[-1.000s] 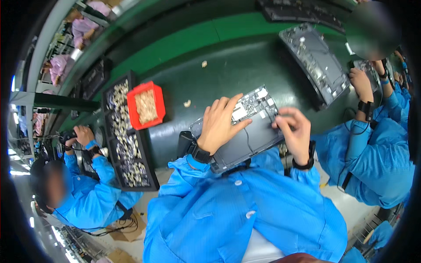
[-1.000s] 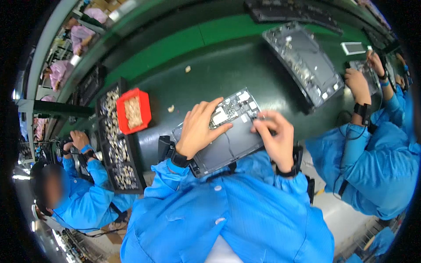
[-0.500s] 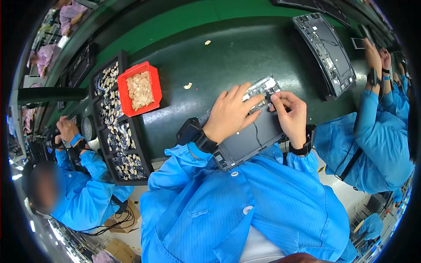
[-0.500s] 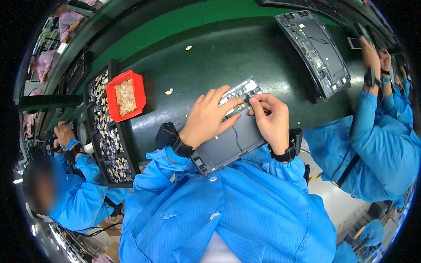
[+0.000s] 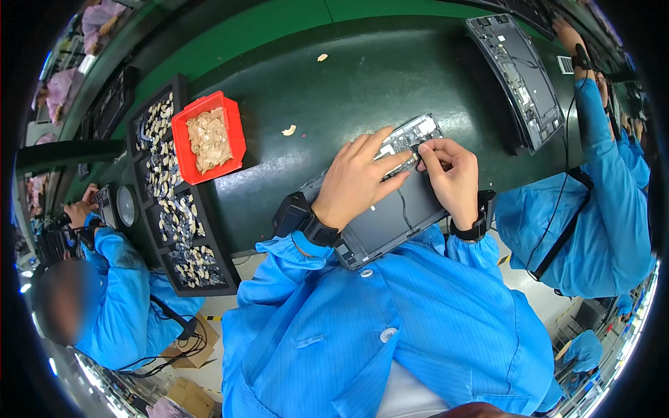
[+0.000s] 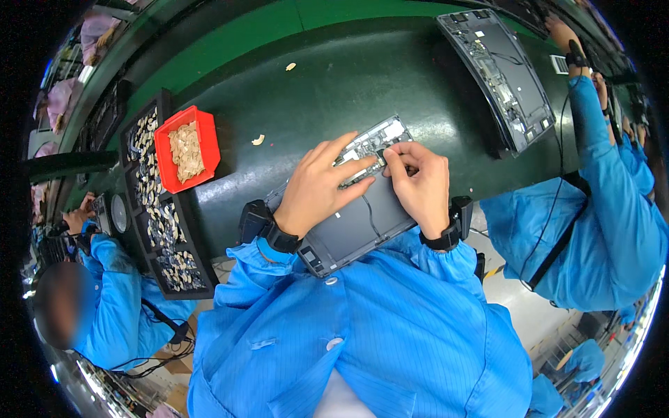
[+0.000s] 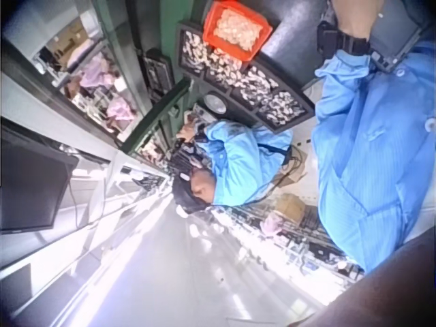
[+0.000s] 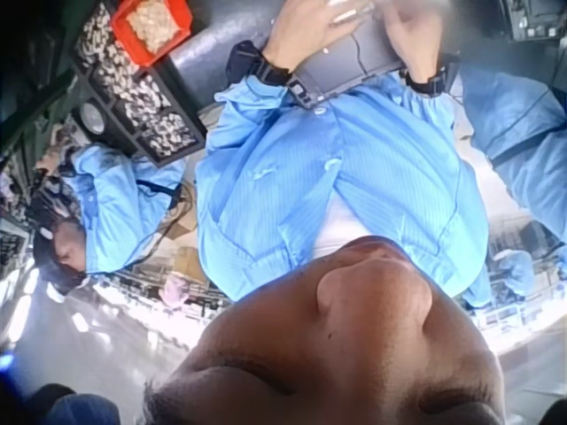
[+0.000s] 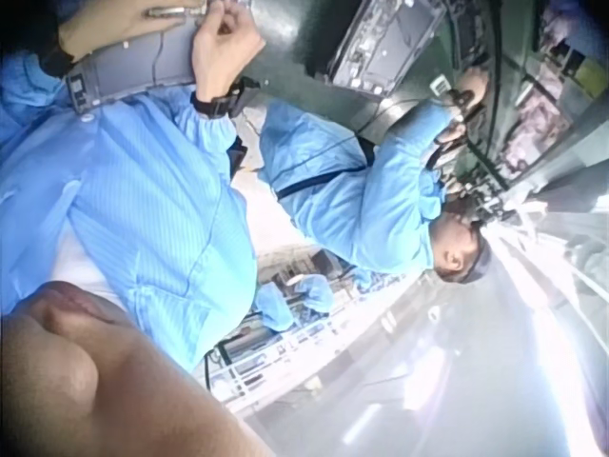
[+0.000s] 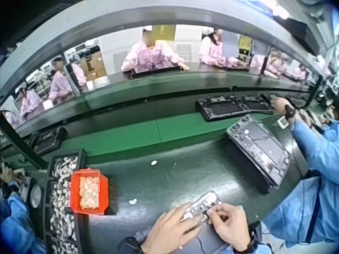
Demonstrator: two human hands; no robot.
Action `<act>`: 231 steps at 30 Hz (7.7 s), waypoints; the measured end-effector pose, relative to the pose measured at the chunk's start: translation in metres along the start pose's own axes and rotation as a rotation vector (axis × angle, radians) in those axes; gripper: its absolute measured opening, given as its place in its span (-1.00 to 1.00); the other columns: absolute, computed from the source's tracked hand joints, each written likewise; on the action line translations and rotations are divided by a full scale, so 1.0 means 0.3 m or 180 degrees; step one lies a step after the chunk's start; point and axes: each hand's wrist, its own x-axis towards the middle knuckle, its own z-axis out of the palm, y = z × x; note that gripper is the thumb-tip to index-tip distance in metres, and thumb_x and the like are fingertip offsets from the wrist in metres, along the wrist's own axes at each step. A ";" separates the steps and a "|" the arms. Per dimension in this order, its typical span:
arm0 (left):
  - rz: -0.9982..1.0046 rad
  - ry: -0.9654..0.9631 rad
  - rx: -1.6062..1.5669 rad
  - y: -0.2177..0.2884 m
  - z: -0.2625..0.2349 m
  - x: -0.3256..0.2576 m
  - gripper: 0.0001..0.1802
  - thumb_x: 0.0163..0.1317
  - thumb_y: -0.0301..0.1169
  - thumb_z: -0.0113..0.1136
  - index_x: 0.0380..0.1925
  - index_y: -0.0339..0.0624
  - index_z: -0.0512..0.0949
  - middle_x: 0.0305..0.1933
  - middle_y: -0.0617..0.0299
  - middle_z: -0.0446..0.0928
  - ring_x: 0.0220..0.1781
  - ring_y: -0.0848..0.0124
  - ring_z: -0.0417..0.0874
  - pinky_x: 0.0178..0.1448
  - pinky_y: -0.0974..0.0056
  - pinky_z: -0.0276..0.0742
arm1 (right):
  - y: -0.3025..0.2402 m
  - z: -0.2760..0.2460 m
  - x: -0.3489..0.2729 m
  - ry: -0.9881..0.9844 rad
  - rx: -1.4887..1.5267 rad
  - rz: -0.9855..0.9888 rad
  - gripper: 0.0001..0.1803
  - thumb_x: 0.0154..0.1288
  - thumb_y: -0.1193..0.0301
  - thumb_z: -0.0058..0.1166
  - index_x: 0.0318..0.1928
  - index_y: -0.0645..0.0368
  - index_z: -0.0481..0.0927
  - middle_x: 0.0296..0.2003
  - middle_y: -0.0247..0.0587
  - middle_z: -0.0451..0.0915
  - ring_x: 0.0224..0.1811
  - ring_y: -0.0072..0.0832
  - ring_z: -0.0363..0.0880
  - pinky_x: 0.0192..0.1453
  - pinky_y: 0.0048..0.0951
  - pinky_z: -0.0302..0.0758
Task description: The recorder is assembling internal electronic components into tablet computer housings on an industrial assembly line.
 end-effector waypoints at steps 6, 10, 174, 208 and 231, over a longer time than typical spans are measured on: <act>-0.0038 -0.0023 -0.0027 0.008 -0.003 -0.004 -0.66 0.15 -0.25 0.54 -0.04 0.06 0.82 0.31 0.09 0.60 0.02 0.14 0.69 0.11 0.12 0.64 | -0.001 -0.006 -0.005 -0.0026 -0.0062 -0.0088 -0.82 0.40 0.42 0.28 -0.20 0.33 0.76 -0.54 -0.16 0.76 -0.53 -0.56 0.71 -0.37 -0.49 0.52; -0.0032 -0.0043 -0.0021 0.006 0.002 -0.004 -0.65 0.15 -0.25 0.54 -0.03 0.06 0.82 0.31 0.10 0.60 0.01 0.15 0.68 0.10 0.12 0.64 | -0.003 -0.008 -0.006 -0.0030 -0.0075 -0.0068 -0.82 0.40 0.42 0.28 -0.20 0.33 0.76 -0.54 -0.16 0.77 -0.52 -0.54 0.72 -0.37 -0.48 0.53; -0.1276 0.1163 -0.0007 -0.008 -0.118 -0.379 -0.59 0.23 -0.45 0.42 0.11 -0.15 0.70 0.15 0.15 0.72 0.41 0.10 0.62 0.67 -0.27 0.07 | -0.319 0.585 1.087 -0.1401 0.1905 -0.0164 -0.58 0.64 0.18 0.06 0.22 0.28 0.58 0.04 -0.27 0.66 0.09 -0.40 0.59 0.14 -0.22 0.54; -0.2556 0.2959 0.2244 -0.220 -0.661 -0.649 -0.54 0.26 -0.28 0.46 0.05 -0.36 0.66 0.03 -0.17 0.69 0.12 -0.13 0.66 0.18 -0.07 0.56 | -0.260 -0.175 0.205 0.0520 0.1190 -0.0933 -0.35 0.62 0.20 0.11 0.55 0.25 0.33 0.51 -0.09 0.36 0.55 -0.32 0.29 0.61 -0.29 0.19; -0.2406 0.3437 0.0398 -0.274 -0.808 -0.611 -0.73 0.42 -0.41 0.37 -0.01 -0.40 0.74 -0.16 0.08 0.81 -0.11 0.44 0.80 0.02 0.36 0.65 | -0.104 0.003 0.046 0.0092 0.0785 -0.1244 -0.56 0.58 0.54 0.04 0.40 0.31 0.45 0.16 -0.08 0.64 0.13 -0.46 0.60 0.26 -0.43 0.46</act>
